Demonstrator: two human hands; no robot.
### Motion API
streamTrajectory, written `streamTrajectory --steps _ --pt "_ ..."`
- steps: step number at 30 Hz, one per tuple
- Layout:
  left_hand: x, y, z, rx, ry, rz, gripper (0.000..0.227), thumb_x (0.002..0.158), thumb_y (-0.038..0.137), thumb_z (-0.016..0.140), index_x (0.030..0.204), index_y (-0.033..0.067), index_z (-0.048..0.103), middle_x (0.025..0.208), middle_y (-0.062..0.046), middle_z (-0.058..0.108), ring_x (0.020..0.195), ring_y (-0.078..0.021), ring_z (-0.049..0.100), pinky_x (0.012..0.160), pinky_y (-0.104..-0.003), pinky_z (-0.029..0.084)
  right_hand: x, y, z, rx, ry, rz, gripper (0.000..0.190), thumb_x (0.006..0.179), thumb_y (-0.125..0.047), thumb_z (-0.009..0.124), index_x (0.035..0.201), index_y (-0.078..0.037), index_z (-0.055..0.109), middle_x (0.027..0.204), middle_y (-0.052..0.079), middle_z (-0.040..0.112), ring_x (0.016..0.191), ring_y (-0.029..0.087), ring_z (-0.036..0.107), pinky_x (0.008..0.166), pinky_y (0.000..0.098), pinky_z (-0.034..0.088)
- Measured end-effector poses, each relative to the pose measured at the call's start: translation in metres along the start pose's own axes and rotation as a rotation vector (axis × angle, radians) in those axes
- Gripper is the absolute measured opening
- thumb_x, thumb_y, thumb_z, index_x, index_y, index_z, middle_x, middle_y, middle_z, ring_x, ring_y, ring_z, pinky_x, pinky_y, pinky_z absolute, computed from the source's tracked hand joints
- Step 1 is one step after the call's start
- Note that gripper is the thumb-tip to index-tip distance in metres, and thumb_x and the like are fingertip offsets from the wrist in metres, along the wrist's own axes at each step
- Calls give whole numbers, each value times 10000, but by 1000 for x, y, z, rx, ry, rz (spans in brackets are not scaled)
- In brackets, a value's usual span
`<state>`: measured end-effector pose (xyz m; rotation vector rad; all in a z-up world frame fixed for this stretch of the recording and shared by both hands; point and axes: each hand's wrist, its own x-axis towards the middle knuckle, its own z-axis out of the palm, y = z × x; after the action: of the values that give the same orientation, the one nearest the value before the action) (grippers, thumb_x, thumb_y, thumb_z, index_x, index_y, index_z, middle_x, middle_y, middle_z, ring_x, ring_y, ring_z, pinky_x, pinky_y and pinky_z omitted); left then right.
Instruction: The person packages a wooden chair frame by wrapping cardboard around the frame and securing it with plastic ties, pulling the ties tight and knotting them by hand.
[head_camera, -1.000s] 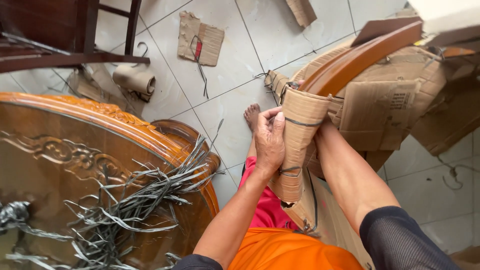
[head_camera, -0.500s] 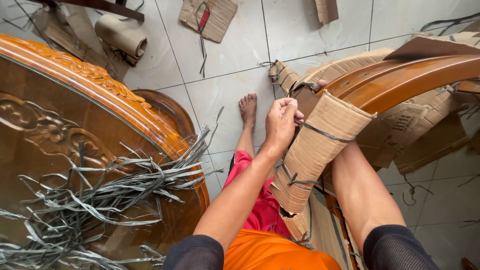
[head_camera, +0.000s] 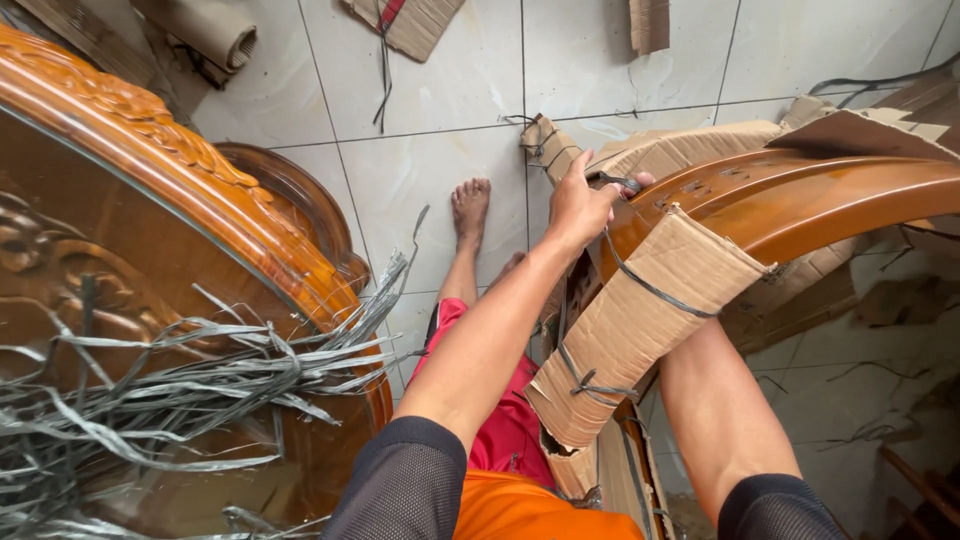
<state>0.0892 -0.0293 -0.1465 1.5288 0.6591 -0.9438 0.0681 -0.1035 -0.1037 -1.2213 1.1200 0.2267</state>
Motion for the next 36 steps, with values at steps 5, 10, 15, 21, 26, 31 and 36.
streamTrajectory --steps 5,10,15,21,26,31,36 --pt "48 -45 21 234 25 63 345 833 304 677 1156 186 701 666 -51 731 906 -290 768 892 -386 585 2 5 -1 -7 26 -6 528 1032 -474 431 1411 -111 488 1364 154 433 1258 298 444 1123 493 296" --pt "53 -51 7 317 37 113 200 841 373 647 875 248 801 841 -76 775 965 -343 744 874 -434 595 2 10 -9 23 36 -16 552 1037 -486 430 1434 -106 486 1400 169 442 1293 310 449 1148 502 292" --pt "16 -19 -22 193 4 4 262 770 423 582 669 243 744 638 -65 682 720 -276 713 681 -399 565 -13 18 -39 96 54 -58 584 1044 -501 429 1464 -100 485 1447 189 454 1340 325 456 1182 513 287" --pt "-40 18 -25 -373 -56 -28 306 863 255 581 618 73 547 387 22 296 285 -61 334 291 -193 250 -20 34 -52 193 96 -141 615 1050 -516 428 1493 -94 484 1494 209 466 1387 341 463 1215 525 281" --pt "-65 25 -25 -462 -97 -47 295 885 240 604 651 69 550 431 40 306 286 -46 345 293 -185 263 -34 56 -69 281 128 -214 639 1055 -528 427 1516 -89 482 1530 224 475 1422 353 468 1241 534 277" --pt "-95 44 -34 -571 -62 -22 282 898 250 611 685 73 556 473 46 316 316 -52 390 324 -175 292 -145 -19 -36 -81 257 -535 540 1132 -318 403 1478 93 459 1518 383 411 1458 431 377 1243 551 237" --pt "-112 55 -40 -555 -5 28 258 870 239 625 686 61 591 461 23 336 311 -74 393 328 -190 302 -176 -17 -39 -291 154 -757 554 1128 -238 336 1612 19 252 1612 359 283 1492 507 268 1256 591 198"
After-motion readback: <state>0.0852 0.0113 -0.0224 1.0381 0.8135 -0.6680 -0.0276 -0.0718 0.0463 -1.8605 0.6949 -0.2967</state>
